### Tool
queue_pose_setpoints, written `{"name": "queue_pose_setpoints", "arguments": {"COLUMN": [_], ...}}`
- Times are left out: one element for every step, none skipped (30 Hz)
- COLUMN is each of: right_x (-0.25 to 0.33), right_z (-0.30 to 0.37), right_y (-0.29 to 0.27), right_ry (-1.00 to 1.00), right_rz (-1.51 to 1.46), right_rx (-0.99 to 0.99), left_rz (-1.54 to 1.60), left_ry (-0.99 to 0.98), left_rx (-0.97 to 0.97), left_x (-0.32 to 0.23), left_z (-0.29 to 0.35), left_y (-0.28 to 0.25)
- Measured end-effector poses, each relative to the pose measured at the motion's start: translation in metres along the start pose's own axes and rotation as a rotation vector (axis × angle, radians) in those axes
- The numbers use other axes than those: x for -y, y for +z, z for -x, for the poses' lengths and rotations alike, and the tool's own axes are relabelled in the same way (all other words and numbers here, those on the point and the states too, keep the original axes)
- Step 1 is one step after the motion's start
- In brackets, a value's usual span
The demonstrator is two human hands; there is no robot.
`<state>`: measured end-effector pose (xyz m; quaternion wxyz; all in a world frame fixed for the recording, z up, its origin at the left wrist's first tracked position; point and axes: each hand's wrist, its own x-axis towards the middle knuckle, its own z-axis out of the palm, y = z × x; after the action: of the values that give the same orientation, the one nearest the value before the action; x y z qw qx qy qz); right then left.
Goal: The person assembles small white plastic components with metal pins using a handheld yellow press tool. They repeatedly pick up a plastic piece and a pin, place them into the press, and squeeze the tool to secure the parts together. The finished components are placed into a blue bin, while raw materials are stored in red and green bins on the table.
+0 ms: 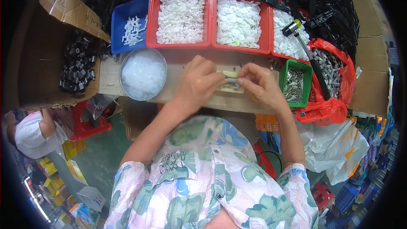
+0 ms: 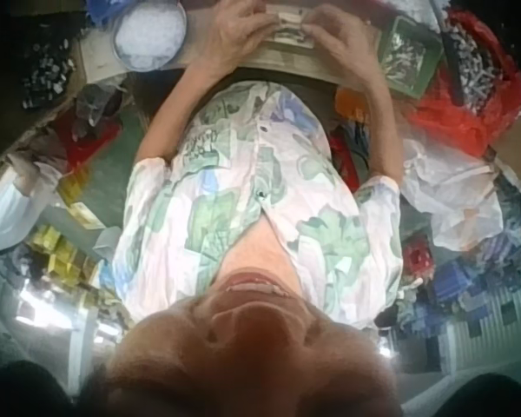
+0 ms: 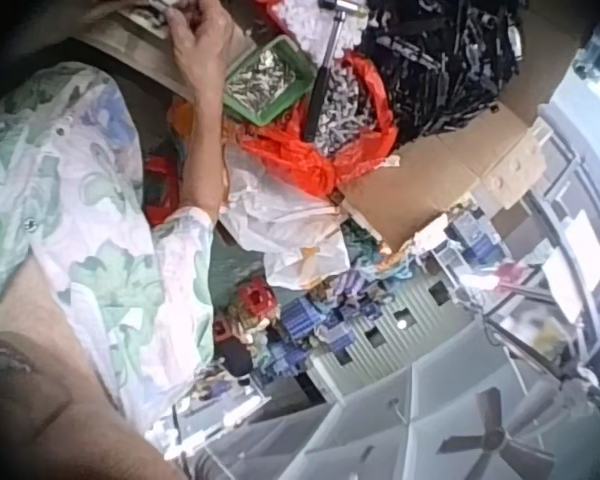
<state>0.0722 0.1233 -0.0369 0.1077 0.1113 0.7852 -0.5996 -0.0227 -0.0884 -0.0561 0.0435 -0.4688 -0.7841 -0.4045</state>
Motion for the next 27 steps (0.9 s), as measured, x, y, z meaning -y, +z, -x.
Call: {"name": "queue_pose_setpoints", "arguments": {"right_x": [-0.002, -0.005, -0.007, -0.007, -0.006, -0.005, -0.004, -0.004, -0.004, 0.002, 0.011, 0.017, 0.012, 0.025, 0.035, 0.041, 0.043, 0.045, 0.046, 0.046, 0.046, 0.043, 0.041, 0.04, 0.042, 0.043, 0.048], "right_z": [-0.001, -0.001, -0.001, -0.001, -0.001, -0.001, 0.0, 0.001, 0.001, 0.0, 0.0, -0.001, -0.007, -0.01, -0.018, -0.027, -0.041, -0.055, -0.069, -0.081, -0.09, -0.098, -0.104, -0.109, -0.113, -0.111, -0.108], "right_y": [-0.001, -0.001, -0.001, -0.002, -0.002, -0.002, -0.003, -0.004, -0.005, -0.009, -0.013, -0.016, -0.021, -0.028, -0.035, -0.043, -0.051, -0.059, -0.067, -0.077, -0.086, -0.092, -0.098, -0.103, -0.105, -0.105, -0.106], "right_ry": [-0.024, -0.048, -0.071, -0.094, -0.116, -0.139, -0.149, -0.159, -0.169, -0.166, -0.164, -0.161, -0.265, -0.245, -0.268, -0.291, -0.391, -0.493, -0.483, -0.469, -0.455, -0.398, -0.342, -0.285, -0.219, -0.279, -0.337], "right_rz": [0.033, 0.067, 0.1, 0.123, 0.146, 0.17, 0.208, 0.246, 0.285, 0.308, 0.33, 0.353, 0.349, 0.356, 0.431, 0.505, 0.623, 0.74, 0.848, 0.954, 1.06, 1.119, 1.177, 1.234, 1.268, 1.271, 1.274], "right_rx": [-0.005, -0.009, -0.013, -0.023, -0.032, -0.04, -0.043, -0.045, -0.047, -0.057, -0.067, -0.076, -0.156, -0.197, -0.266, -0.338, -0.431, -0.522, -0.58, -0.642, -0.703, -0.698, -0.691, -0.684, -0.677, -0.68, -0.684], "left_rz": [-0.003, -0.005, -0.01, -0.015, -0.021, -0.024, -0.026, -0.029, -0.031, -0.033, -0.035, -0.033, -0.026, -0.023, -0.013, -0.002, 0.009, 0.024, 0.038, 0.053, 0.061, 0.064, 0.067, 0.071, 0.074, 0.079, 0.076], "left_ry": [-0.001, -0.002, -0.004, -0.004, -0.004, -0.008, -0.008, -0.008, -0.01, -0.013, -0.017, -0.013, -0.006, -0.004, -0.012, -0.017, -0.023, -0.029, -0.037, -0.042, -0.033, -0.03, -0.029, -0.027, -0.029, -0.029, -0.037], "left_rx": [0.003, 0.006, 0.011, 0.014, 0.016, 0.024, 0.027, 0.029, 0.033, 0.034, 0.034, 0.029, 0.025, 0.021, 0.019, 0.018, 0.016, 0.007, -0.002, -0.008, -0.014, -0.019, -0.025, -0.042, -0.057, -0.071, -0.078], "left_x": [-0.001, -0.001, -0.002, -0.003, -0.003, -0.004, -0.004, -0.005, -0.005, -0.006, -0.006, -0.006, -0.006, -0.006, -0.006, -0.006, -0.007, -0.007, -0.007, -0.007, -0.008, -0.008, -0.009, -0.009, -0.008, -0.007, -0.006], "left_z": [-0.001, -0.002, -0.002, -0.003, -0.003, -0.002, -0.003, -0.004, -0.004, -0.003, -0.003, -0.003, -0.004, -0.004, -0.003, -0.003, -0.003, -0.002, -0.001, -0.002, -0.003, -0.004, -0.003, -0.003, -0.002, -0.001, -0.001], "left_y": [-0.001, -0.001, -0.002, -0.002, -0.002, -0.002, -0.002, -0.002, -0.003, -0.002, -0.002, -0.003, -0.003, -0.003, -0.003, -0.004, -0.005, -0.005, -0.005, -0.005, -0.006, -0.008, -0.01, -0.011, -0.012, -0.014, -0.016]}}
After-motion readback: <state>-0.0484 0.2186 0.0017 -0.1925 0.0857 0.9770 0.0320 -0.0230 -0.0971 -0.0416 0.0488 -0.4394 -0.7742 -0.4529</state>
